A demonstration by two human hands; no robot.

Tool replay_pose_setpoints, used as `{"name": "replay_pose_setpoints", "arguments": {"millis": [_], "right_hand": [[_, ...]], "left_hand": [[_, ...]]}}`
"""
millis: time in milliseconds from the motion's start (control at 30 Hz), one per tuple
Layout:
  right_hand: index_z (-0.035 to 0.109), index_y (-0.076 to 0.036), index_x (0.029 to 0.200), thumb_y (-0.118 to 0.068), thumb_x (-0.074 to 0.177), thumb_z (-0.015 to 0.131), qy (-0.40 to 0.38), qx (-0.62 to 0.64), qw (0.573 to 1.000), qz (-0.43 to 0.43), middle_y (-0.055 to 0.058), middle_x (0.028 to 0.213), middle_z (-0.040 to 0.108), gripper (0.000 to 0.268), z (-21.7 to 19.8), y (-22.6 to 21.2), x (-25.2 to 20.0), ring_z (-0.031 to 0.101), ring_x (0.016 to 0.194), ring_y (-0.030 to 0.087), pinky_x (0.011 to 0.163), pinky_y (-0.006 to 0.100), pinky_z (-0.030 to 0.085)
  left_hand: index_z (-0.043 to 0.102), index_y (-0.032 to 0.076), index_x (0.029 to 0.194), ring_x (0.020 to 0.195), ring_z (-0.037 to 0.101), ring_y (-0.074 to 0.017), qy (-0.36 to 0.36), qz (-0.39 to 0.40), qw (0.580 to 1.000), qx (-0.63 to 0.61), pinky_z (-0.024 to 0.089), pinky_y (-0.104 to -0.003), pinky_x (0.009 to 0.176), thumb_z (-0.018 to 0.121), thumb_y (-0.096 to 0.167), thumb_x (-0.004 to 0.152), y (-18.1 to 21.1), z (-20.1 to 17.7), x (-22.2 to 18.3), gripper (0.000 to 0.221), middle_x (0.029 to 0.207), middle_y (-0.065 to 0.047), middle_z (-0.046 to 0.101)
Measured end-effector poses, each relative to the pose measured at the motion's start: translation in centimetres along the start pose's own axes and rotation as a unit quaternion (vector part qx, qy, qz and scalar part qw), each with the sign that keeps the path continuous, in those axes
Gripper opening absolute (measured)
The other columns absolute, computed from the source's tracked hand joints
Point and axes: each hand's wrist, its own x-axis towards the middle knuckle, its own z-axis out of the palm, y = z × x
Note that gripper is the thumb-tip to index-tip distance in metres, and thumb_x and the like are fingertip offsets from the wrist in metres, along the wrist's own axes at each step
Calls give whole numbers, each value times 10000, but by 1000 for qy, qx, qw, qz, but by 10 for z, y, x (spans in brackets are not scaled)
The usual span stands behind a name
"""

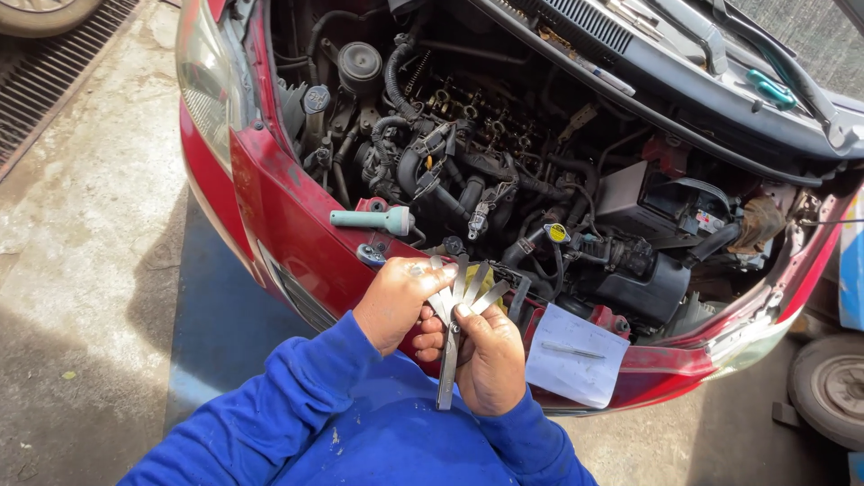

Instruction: Checking engine valve clearances using a feeler gauge and recording the measurements on paper

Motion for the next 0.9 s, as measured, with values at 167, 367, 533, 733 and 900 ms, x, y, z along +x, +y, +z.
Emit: {"name": "replay_pose_setpoints", "arguments": {"millis": [167, 367, 533, 733, 900], "right_hand": [[576, 151, 1125, -90, 956, 506, 24, 9, 1000, -10, 298, 837, 657, 303, 8, 1, -1, 683, 649, 374, 556, 415, 580], [567, 105, 1184, -100, 951, 526, 79, 23, 995, -57, 333, 883, 673, 313, 10, 10, -2, 704, 665, 415, 567, 437, 599], [558, 138, 1158, -73, 946, 517, 136, 46, 987, -70, 366, 887, 673, 302, 17, 13, -6, 699, 671, 452, 568, 474, 598], [621, 130, 1088, -153, 905, 646, 145, 34, 987, -68, 264, 813, 666, 338, 17, 16, -8, 699, 647, 380, 563, 447, 619], [624, 129, 1115, -201, 926, 636, 146, 31, 986, -69, 245, 808, 668, 381, 17, 19, -6, 707, 676, 374, 583, 455, 635]], "left_hand": [[435, 17, 708, 304, 344, -197, -86, -98, 989, -71, 314, -358, 250, 581, 334, 1029, 21, -2, -2, 474, 492, -106, 339], [571, 52, 733, 437, 487, -121, -151, -38, 986, 60, 382, -255, 412, 562, 347, 1040, 12, -15, 23, 425, 536, -71, 539], [541, 50, 707, 443, 471, -139, -184, -73, 978, 61, 375, -270, 412, 553, 342, 1054, 11, -15, 31, 454, 545, -74, 500], [647, -54, 832, 313, 383, -174, -226, -135, 963, 49, 323, -288, 265, 544, 387, 1037, 18, -7, 31, 498, 474, -125, 451], [614, 1, 903, 381, 447, -111, -286, -115, 941, 140, 322, -249, 282, 527, 340, 1059, 24, -4, 36, 383, 541, -76, 515]]}}
